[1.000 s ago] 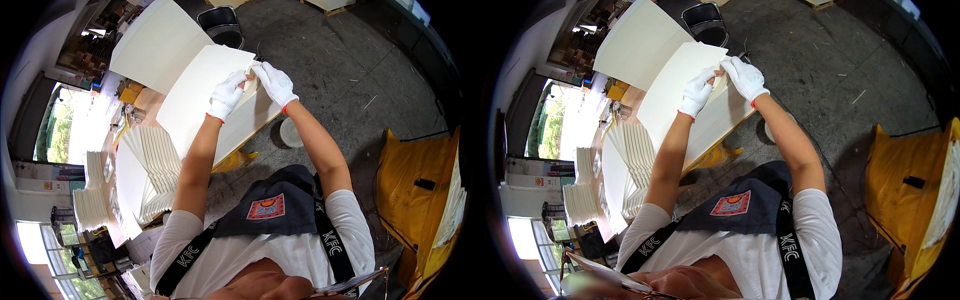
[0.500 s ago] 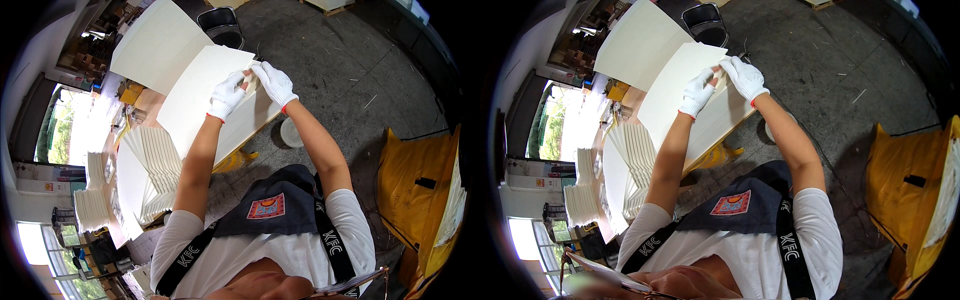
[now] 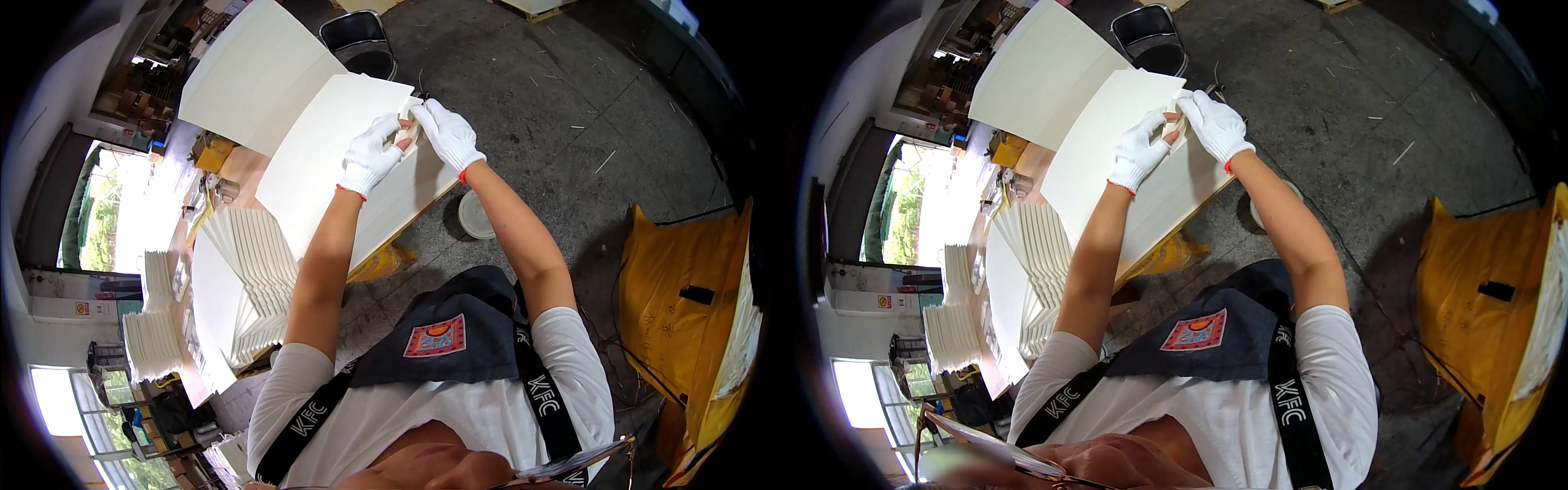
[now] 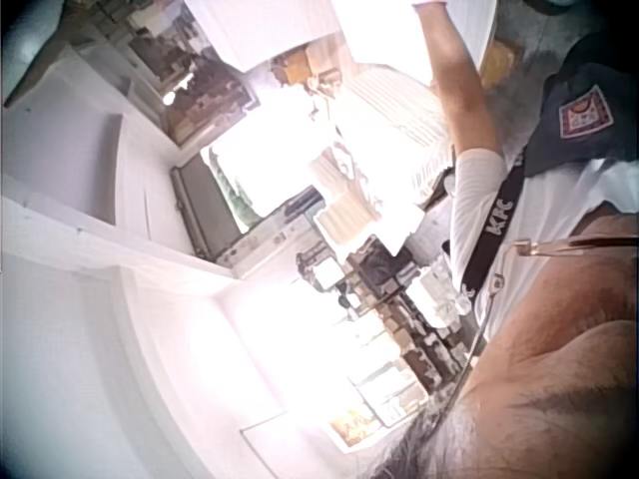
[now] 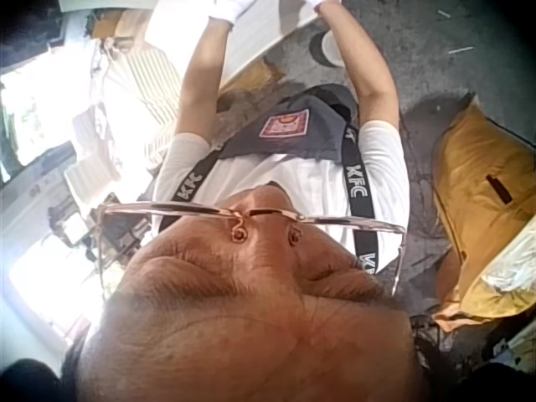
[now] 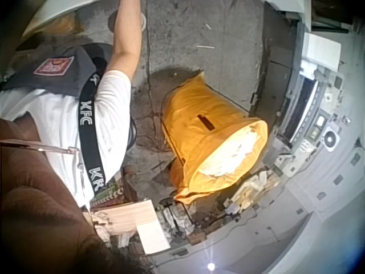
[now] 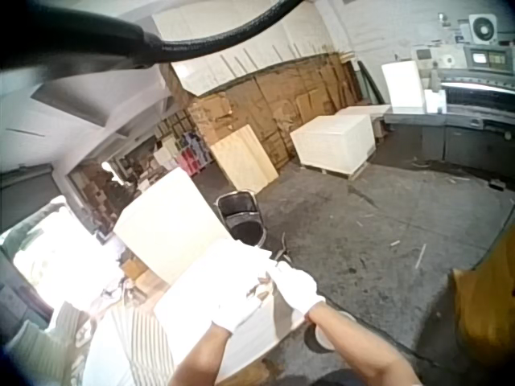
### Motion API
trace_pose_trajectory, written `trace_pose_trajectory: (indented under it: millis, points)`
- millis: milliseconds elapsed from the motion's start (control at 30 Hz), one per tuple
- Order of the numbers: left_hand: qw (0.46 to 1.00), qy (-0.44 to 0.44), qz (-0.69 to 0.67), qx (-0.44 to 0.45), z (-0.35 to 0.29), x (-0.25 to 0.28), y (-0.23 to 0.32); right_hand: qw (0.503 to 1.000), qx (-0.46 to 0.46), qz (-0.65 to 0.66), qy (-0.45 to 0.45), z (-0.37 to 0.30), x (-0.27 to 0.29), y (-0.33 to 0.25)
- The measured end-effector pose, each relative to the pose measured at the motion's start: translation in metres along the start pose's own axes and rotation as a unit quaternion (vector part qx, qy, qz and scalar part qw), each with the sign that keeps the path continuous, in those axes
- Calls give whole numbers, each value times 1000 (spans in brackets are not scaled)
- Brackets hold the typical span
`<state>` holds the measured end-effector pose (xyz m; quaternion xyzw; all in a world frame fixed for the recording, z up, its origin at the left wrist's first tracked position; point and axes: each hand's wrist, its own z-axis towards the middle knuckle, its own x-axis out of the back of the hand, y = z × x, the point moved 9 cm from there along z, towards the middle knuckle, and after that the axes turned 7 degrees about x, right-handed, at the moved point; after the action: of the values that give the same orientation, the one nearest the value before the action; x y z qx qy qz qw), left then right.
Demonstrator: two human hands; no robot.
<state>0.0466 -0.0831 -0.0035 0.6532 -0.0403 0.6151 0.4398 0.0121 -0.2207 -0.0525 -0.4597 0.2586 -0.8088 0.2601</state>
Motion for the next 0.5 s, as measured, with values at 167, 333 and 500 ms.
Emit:
trace_pose_trajectory:
  millis: [167, 333, 500]
  points:
    - [1000, -2, -17, -11, 1, -1, -2, 999, -19, 34, 7, 0, 2, 2]
    - [999, 33, -41, 1, 0, 1, -8, 995, -56, 81, 15, -1, 4, 5]
    - [999, 21, -12, -39, 0, -1, -5, 997, -51, 63, 18, -3, 5, 2]
